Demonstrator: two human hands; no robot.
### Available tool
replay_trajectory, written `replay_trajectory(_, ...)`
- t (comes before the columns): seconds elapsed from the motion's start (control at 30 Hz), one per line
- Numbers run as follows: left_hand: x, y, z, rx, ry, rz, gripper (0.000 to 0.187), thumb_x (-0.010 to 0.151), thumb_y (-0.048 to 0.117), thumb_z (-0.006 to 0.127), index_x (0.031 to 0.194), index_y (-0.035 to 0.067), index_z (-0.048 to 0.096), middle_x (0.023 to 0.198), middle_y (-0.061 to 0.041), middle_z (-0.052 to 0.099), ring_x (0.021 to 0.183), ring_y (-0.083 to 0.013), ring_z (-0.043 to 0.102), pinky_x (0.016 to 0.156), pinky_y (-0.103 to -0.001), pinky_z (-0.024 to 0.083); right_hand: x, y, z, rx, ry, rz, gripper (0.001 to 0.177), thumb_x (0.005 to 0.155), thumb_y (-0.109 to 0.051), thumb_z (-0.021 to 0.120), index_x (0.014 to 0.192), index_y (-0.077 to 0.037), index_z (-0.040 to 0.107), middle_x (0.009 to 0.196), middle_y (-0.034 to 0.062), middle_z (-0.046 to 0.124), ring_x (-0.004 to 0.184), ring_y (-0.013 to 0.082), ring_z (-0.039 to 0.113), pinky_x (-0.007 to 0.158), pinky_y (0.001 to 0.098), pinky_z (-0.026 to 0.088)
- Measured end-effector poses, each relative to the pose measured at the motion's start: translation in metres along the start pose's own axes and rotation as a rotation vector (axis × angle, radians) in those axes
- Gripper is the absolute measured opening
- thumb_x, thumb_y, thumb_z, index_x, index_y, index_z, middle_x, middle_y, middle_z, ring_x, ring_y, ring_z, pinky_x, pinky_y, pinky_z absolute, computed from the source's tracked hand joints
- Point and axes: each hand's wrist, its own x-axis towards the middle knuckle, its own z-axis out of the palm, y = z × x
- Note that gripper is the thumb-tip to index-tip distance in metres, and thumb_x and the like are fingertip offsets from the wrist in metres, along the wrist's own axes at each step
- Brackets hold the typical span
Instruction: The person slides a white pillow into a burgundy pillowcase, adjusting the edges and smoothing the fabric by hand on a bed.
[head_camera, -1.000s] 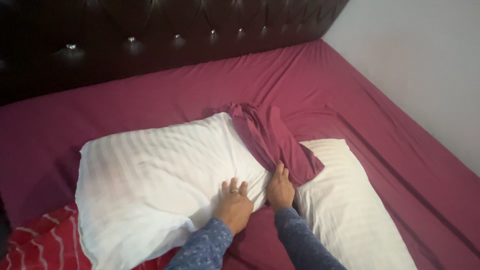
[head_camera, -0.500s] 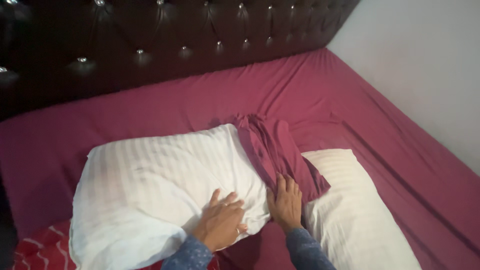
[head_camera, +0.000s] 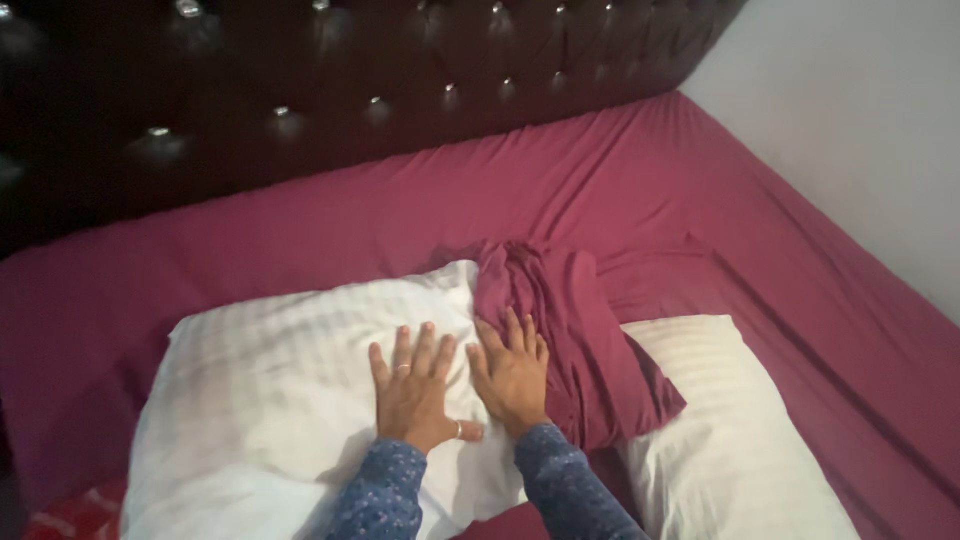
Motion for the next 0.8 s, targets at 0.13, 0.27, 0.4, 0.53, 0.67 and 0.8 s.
replay_trajectory(0.13, 0.019, -0.002, 0.011, -0.015, 0.049, -0.03, 0.133, 0.053, 0.079, 0.082, 0.159, 0.022, 0.028, 0.169, -0.008, 0.02, 0.154, -0.0343, 0.01, 0.118, -0.067, 0.002, 0.019, 0.001, 0.008, 0.016, 0.02, 0.003, 0.051, 0.094, -0.046, 0.056, 0.139, -0.022, 0.062, 0.155, 0.0202, 0.045, 0.146, 0.0465, 0.033, 0.117, 0.0571, 0.023)
replay_trajectory(0.27, 0.043, -0.001, 0.007, 0.014, -0.056, -0.087, 0.133, 0.058, 0.085, 0.076, 0.163, 0.022, 0.023, 0.168, -0.01, 0.01, 0.155, -0.0333, 0.002, 0.118, -0.065, -0.002, 0.039, 0.008, 0.018, -0.026, 0.027, 0.006, 0.055, 0.093, -0.047, 0.056, 0.14, -0.02, 0.061, 0.15, 0.0243, 0.047, 0.144, 0.0482, 0.033, 0.116, 0.0587, 0.021)
replay_trajectory(0.4, 0.067, 0.001, 0.0, 0.055, -0.146, -0.113, 0.128, 0.063, 0.085, 0.073, 0.161, 0.022, 0.02, 0.169, -0.01, 0.008, 0.156, -0.0317, -0.001, 0.119, -0.064, -0.002, 0.065, 0.021, 0.033, -0.024, 0.019, 0.018, 0.051, 0.094, -0.043, 0.054, 0.138, -0.019, 0.062, 0.146, 0.024, 0.053, 0.143, 0.0464, 0.036, 0.117, 0.0592, 0.022)
replay_trajectory(0.53, 0.09, -0.002, 0.002, -0.011, -0.088, -0.125, 0.123, 0.065, 0.085, 0.073, 0.159, 0.022, 0.023, 0.169, -0.01, 0.012, 0.157, -0.0304, 0.004, 0.12, -0.064, -0.001, 0.085, 0.034, 0.051, -0.036, 0.016, 0.013, 0.043, 0.1, -0.038, 0.05, 0.137, -0.02, 0.064, 0.146, 0.0225, 0.056, 0.145, 0.0437, 0.039, 0.118, 0.0585, 0.026)
replay_trajectory(0.67, 0.114, -0.003, 0.004, -0.019, -0.124, -0.211, 0.133, 0.058, 0.084, 0.078, 0.161, 0.023, 0.02, 0.168, -0.014, 0.017, 0.156, -0.033, 0.011, 0.119, -0.06, 0.007, 0.094, 0.04, 0.061, -0.027, 0.009, 0.012, 0.043, 0.098, -0.037, 0.053, 0.135, -0.02, 0.065, 0.139, 0.0239, 0.059, 0.142, 0.0436, 0.041, 0.115, 0.0571, 0.025)
replay_trajectory(0.8, 0.136, -0.004, 0.009, -0.029, -0.174, -0.28, 0.136, 0.057, 0.082, 0.082, 0.163, 0.021, 0.02, 0.168, -0.015, 0.021, 0.155, -0.0354, 0.016, 0.119, -0.059, 0.011, 0.107, 0.041, 0.073, -0.027, 0.026, 0.055, 0.042, 0.094, -0.038, 0.055, 0.13, -0.022, 0.068, 0.137, 0.0168, 0.064, 0.14, 0.0379, 0.044, 0.113, 0.054, 0.027)
